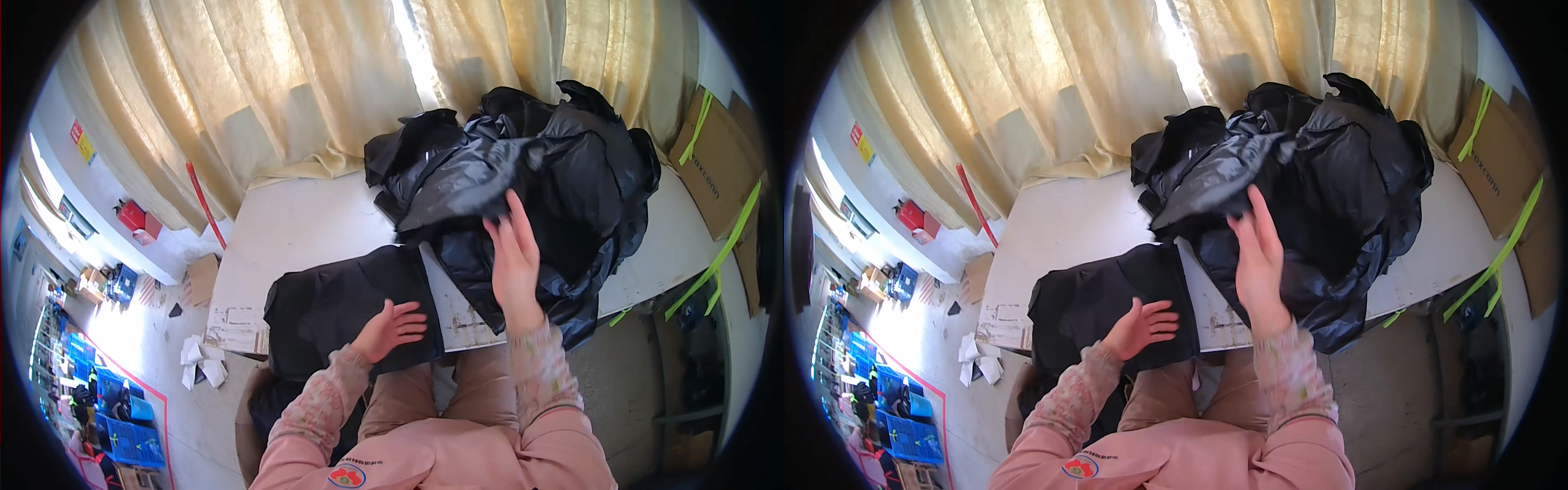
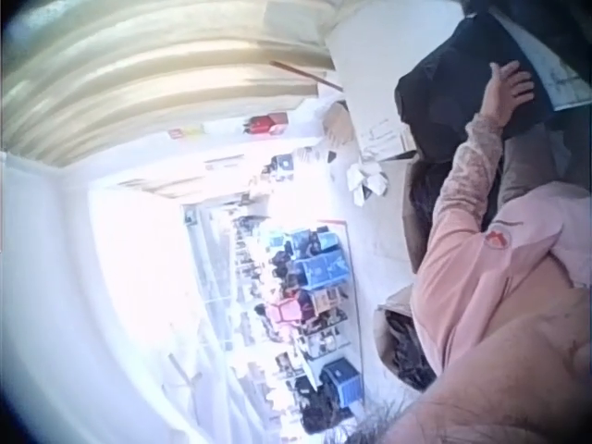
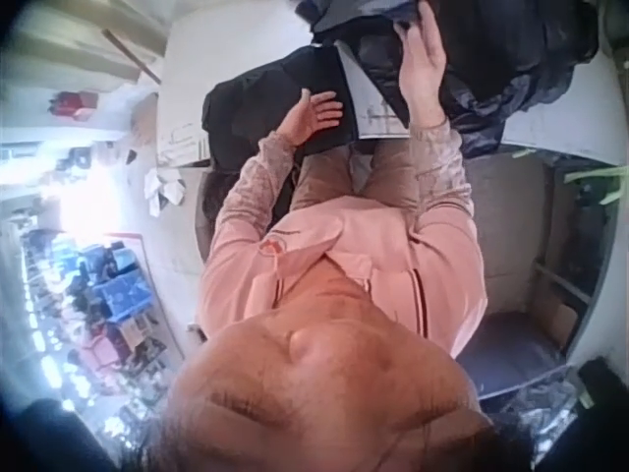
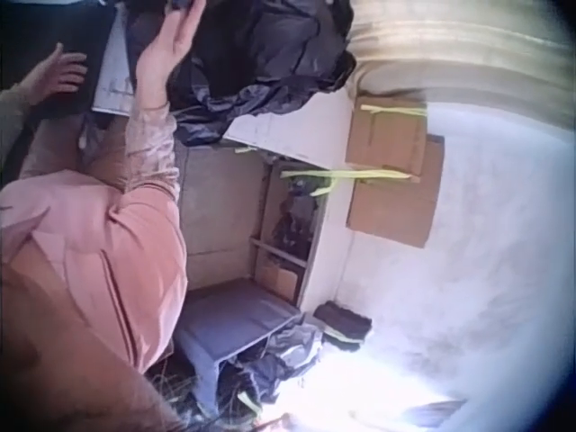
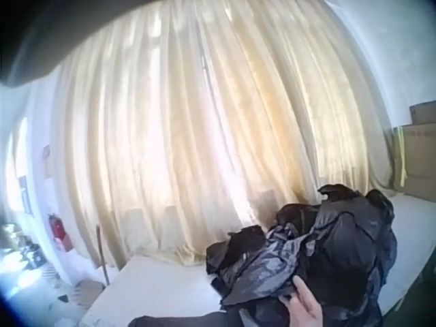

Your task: Inspecting and organizing black fabric pieces on a workbench.

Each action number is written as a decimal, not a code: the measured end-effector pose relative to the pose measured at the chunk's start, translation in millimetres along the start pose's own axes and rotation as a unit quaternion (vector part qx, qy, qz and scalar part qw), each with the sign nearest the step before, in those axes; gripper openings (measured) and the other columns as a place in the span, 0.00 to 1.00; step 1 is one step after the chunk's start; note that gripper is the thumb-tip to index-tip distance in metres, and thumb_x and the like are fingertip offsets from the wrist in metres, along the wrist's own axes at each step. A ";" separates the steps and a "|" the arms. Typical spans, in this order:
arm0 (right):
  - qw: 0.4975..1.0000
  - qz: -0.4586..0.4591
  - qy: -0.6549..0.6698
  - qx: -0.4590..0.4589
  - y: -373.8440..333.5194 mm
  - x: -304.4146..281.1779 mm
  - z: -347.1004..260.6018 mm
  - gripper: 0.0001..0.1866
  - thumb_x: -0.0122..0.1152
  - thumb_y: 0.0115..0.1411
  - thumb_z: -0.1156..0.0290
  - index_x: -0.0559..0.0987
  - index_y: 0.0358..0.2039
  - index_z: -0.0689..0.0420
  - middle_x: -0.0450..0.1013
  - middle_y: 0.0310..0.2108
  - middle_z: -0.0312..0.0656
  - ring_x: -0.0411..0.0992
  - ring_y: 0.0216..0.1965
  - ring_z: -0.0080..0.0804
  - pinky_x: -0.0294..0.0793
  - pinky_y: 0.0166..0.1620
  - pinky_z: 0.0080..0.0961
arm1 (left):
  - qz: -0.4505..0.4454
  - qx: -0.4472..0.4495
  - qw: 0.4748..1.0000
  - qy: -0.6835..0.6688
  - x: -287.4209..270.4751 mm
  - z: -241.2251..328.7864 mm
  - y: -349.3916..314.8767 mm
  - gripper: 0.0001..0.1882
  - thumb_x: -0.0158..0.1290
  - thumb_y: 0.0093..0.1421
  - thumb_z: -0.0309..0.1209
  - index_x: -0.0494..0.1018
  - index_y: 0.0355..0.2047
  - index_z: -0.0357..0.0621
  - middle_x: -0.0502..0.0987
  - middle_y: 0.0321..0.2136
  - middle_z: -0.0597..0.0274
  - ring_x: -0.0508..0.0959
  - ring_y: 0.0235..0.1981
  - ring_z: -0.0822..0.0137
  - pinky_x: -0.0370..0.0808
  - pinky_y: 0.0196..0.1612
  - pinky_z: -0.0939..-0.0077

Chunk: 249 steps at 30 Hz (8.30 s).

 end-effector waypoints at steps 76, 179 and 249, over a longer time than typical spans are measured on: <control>0.588 -0.347 -0.710 -0.174 6.3 38.4 -72.4 0.14 0.68 0.55 0.62 0.80 0.38 0.56 0.77 0.37 0.43 0.77 0.39 0.42 0.76 0.41 0.33 | -0.280 -0.023 0.934 0.220 143.7 33.3 -54.2 0.38 0.74 0.46 0.27 0.71 0.57 0.34 0.79 0.50 0.60 0.77 0.50 0.69 0.72 0.57 0.69; 0.919 -0.227 -0.250 0.203 18.3 134.1 -173.9 0.42 0.69 0.56 0.54 0.65 0.63 0.68 0.75 0.44 0.43 0.75 0.31 0.24 0.70 0.22 0.22 | 0.087 0.159 0.982 -0.050 -81.7 52.0 11.1 0.13 0.50 0.69 0.35 0.72 0.52 0.48 0.78 0.48 0.63 0.79 0.44 0.65 0.76 0.47 0.67; 0.919 0.090 -0.169 0.345 -13.0 -46.2 277.0 0.07 0.65 0.55 0.75 0.82 0.36 0.57 0.76 0.27 0.34 0.70 0.26 0.19 0.68 0.28 0.22 | 0.136 0.178 0.591 0.775 -85.6 -39.9 -14.0 0.46 0.52 0.59 0.62 0.53 0.71 0.55 0.48 0.72 0.45 0.47 0.73 0.45 0.38 0.69 0.34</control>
Point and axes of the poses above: each hand's wrist, its own y-axis towards the middle knuckle, its own x-axis out of the palm, z = x × y, the point moved 7 cm from there along y, towards the middle knuckle
